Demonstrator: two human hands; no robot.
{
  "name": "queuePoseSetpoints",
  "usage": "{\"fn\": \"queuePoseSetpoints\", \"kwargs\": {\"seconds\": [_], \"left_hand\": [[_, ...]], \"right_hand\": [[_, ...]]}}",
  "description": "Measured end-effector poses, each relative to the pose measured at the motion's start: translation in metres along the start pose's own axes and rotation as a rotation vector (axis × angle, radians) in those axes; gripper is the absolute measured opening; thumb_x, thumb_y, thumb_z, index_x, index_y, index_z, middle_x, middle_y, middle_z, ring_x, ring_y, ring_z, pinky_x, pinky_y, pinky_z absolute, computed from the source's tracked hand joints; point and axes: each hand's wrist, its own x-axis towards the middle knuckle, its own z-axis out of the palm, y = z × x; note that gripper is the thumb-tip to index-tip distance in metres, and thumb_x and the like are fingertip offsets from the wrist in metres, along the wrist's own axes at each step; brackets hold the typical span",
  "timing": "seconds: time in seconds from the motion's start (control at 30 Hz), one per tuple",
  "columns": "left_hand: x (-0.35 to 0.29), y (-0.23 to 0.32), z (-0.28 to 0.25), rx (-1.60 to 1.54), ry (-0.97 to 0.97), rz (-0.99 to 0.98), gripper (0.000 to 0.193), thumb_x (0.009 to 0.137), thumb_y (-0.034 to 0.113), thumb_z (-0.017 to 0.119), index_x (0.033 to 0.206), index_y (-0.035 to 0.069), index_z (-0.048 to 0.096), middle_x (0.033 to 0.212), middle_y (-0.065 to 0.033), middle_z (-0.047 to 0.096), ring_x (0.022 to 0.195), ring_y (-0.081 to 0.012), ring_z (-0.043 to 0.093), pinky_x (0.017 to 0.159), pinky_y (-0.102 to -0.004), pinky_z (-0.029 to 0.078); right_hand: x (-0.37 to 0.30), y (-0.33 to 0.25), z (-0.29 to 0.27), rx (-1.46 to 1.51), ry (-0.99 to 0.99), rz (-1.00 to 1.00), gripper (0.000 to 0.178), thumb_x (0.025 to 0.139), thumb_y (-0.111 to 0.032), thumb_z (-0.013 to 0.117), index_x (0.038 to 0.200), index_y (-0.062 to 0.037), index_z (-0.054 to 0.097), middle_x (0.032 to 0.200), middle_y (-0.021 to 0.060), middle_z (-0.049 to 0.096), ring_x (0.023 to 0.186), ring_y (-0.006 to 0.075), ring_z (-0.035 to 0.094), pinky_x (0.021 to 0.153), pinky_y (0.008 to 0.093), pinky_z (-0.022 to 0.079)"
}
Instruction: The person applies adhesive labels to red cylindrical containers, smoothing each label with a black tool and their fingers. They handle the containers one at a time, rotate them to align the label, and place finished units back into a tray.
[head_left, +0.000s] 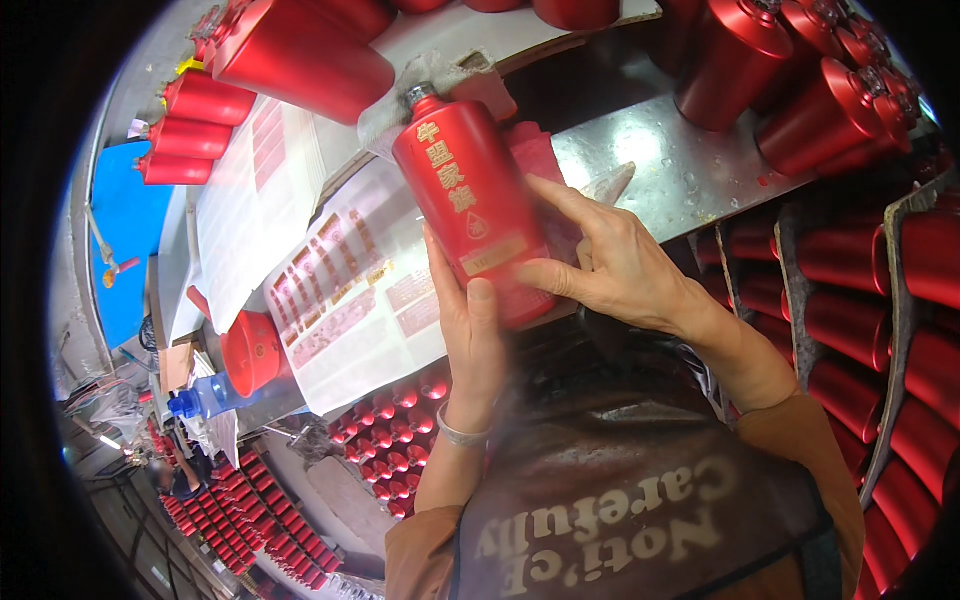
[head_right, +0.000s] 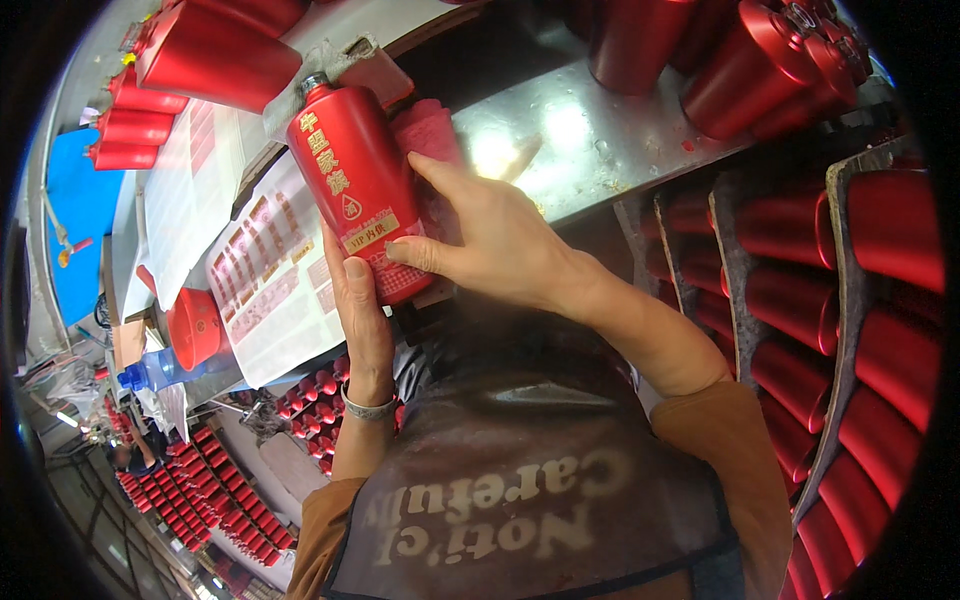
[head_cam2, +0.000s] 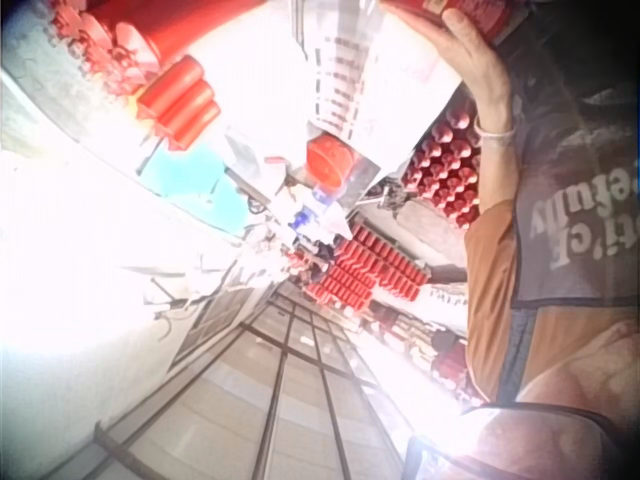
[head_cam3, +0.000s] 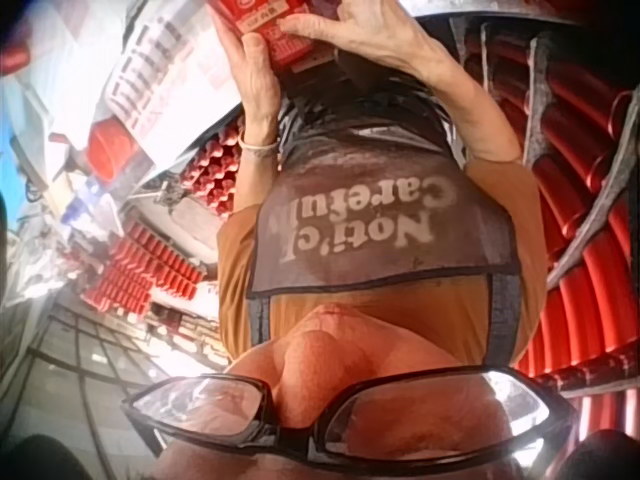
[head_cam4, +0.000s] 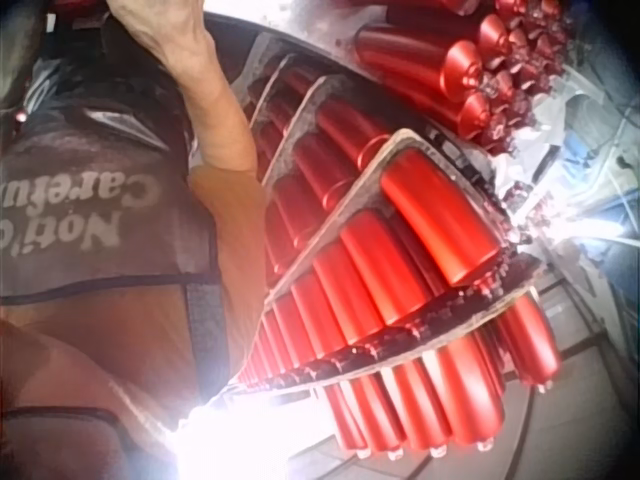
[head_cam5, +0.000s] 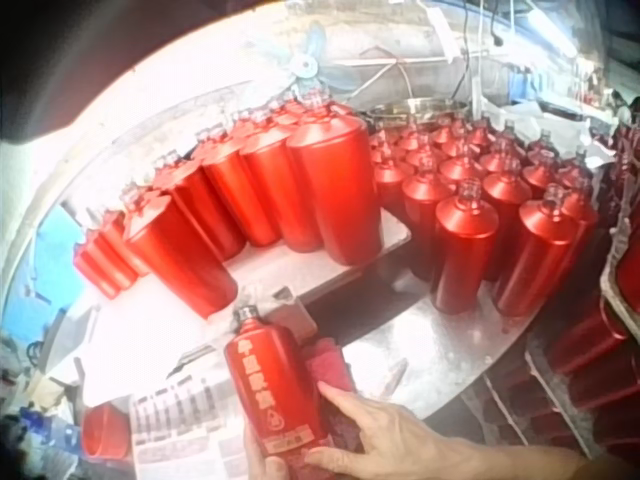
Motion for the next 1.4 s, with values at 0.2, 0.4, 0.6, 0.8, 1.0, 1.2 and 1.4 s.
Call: {"fn": "queuePoseSetpoints", "kwargs": {"seconds": [0.2,0.4,0.6,0.8,1.0,1.2,1.4], "left_hand": [[-0.005,0.008,-0.005,-0.450,0.093,-0.283,0.082,0.104,0.056,0.043,0.159,0.000,0.017,0.153,-0.0167,0.038,0.139,-0.0251,0.042,0.115,-0.0383,0.033],[0.000,0.000,0.002,-0.060,-0.024,-0.022,0.083,0.103,0.056,0.044,0.159,0.000,0.017,0.151,-0.0166,0.040,0.136,-0.0247,0.044,0.113,-0.0381,0.036],[-0.003,0.013,0.002,-0.549,0.117,-0.330,0.086,0.102,0.055,0.048,0.159,-0.001,0.014,0.155,-0.0166,0.035,0.140,-0.0246,0.039,0.115,-0.0384,0.033],[-0.002,0.000,0.004,-0.133,-0.019,-0.070,0.094,0.101,0.054,0.052,0.159,-0.004,0.007,0.161,-0.0187,0.025,0.147,-0.0268,0.029,0.119,-0.0391,0.025],[-0.003,-0.005,0.002,-0.130,-0.016,-0.060,0.093,0.101,0.053,0.051,0.159,-0.004,0.007,0.161,-0.0194,0.025,0.147,-0.0275,0.029,0.120,-0.0390,0.023],[-0.003,-0.003,0.003,-0.146,-0.024,-0.053,0.092,0.102,0.053,0.050,0.159,-0.004,0.007,0.161,-0.0197,0.026,0.147,-0.0271,0.029,0.120,-0.0388,0.024],[-0.004,-0.003,0.003,-0.150,-0.022,-0.060,0.092,0.102,0.053,0.050,0.159,-0.004,0.007,0.160,-0.0196,0.027,0.146,-0.0271,0.030,0.119,-0.0388,0.025]], "right_hand": [[-0.002,-0.003,-0.002,0.001,-0.040,0.049,0.083,0.085,-0.040,0.078,0.140,0.0133,0.045,0.130,0.0327,0.059,0.121,0.0417,0.059,0.102,0.0422,0.047],[-0.008,0.000,0.001,0.020,0.039,0.036,0.072,0.086,-0.024,0.078,0.144,0.0057,0.047,0.122,0.0183,0.063,0.064,0.0106,0.049,0.058,0.0270,0.042],[-0.048,-0.003,0.009,-0.146,0.267,-0.097,0.065,0.087,-0.021,0.077,0.141,0.0033,0.050,0.135,0.0206,0.059,0.059,0.0122,0.053,0.056,0.0260,0.046],[-0.068,-0.001,0.022,-0.274,0.102,-0.054,0.070,0.085,-0.028,0.076,0.138,0.0076,0.048,0.133,0.0274,0.058,0.114,0.0412,0.063,0.088,0.0424,0.056],[-0.067,-0.002,0.021,-0.308,0.051,-0.006,0.070,0.085,-0.031,0.077,0.137,0.0079,0.049,0.131,0.0282,0.058,0.108,0.0429,0.065,0.084,0.0436,0.057],[-0.065,-0.008,0.012,-0.273,0.015,0.029,0.072,0.087,-0.033,0.077,0.139,0.0064,0.047,0.128,0.0255,0.060,0.079,0.0340,0.065,0.069,0.0394,0.055],[-0.062,-0.011,0.018,-0.283,0.118,-0.093,0.078,0.084,-0.030,0.077,0.144,0.0059,0.042,0.141,0.0277,0.052,0.123,0.0413,0.058,0.092,0.0431,0.055]]}}
